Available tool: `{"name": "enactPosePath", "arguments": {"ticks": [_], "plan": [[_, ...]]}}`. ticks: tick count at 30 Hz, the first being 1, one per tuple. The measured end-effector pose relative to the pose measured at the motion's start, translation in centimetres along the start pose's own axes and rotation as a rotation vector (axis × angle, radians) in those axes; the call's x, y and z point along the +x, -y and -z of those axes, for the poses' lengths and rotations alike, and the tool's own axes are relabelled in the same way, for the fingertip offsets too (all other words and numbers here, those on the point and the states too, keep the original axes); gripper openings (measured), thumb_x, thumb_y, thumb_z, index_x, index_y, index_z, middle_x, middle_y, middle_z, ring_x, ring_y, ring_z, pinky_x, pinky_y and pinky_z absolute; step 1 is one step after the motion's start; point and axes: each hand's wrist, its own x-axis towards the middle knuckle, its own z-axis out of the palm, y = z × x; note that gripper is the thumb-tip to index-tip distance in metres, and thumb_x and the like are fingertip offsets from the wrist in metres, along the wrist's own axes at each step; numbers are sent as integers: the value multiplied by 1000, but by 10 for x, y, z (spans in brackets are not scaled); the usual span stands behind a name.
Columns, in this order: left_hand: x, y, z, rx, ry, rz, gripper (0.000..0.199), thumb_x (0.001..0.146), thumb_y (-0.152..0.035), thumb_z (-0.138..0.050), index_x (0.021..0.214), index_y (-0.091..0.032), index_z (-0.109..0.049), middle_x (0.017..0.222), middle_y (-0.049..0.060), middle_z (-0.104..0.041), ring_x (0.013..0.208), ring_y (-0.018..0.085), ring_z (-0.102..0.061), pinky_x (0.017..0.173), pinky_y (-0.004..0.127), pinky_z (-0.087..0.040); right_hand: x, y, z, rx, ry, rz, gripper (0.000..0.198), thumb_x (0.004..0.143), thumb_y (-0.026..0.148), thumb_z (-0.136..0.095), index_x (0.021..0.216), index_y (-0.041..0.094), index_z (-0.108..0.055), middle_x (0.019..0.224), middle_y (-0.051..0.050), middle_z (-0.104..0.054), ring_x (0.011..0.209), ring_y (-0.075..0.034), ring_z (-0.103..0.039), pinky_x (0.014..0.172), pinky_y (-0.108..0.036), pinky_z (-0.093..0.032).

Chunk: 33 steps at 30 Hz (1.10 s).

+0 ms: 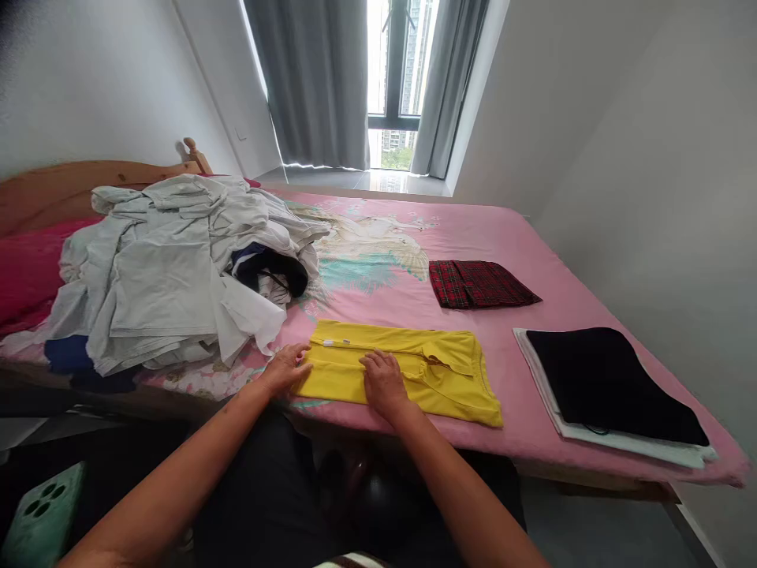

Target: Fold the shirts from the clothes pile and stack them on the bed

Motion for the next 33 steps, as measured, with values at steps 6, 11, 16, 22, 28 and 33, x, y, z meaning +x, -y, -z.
{"name": "enactPosePath", "arguments": {"ticks": [6,11,16,22,28,33], "plan": [[2,-2,-4,126,-21,-117,26,84,-33,-49,101,-25,-66,99,6,-59,99,21,-52,90,34,-38,0,-3,-16,-113,43,-83,32,86,13,-41,112,21,-58,111,-7,-61,110,-21,-48,100,-36,-27],[3,-9,-1,116,-32,-82,16,77,-27,-54,85,-21,-66,96,6,-58,98,22,-51,88,34,-37,0,-17,-3,-311,100,-220,19,83,18,-46,94,20,-61,97,-10,-60,95,-22,-50,83,-33,-31],[0,-11,6,85,-70,-72,15,76,-22,-51,88,-19,-61,97,5,-60,97,19,-52,87,30,-37,4,-18,3,-338,113,-243,12,83,24,-48,87,18,-58,90,-8,-61,87,-21,-51,76,-31,-29],[3,-10,2,81,-52,18,15,78,-28,-52,87,-18,-61,93,7,-63,91,21,-56,83,31,-39,2,-8,-6,-296,22,-260,22,84,19,-45,103,18,-58,102,-9,-62,98,-23,-51,90,-38,-28],[2,-2,5,74,-68,110,23,82,-31,-50,97,-16,-59,101,10,-62,98,23,-55,85,33,-40,7,36,-29,-64,-34,17,32,87,15,-41,116,19,-53,128,-6,-53,126,-20,-37,110,-43,-8],[-3,6,9,42,-39,135,20,83,-27,-50,96,-16,-60,98,8,-64,95,19,-56,83,29,-41,36,63,-52,72,-6,90,30,85,12,-42,111,18,-56,123,-7,-55,120,-18,-42,106,-36,-25]]}}
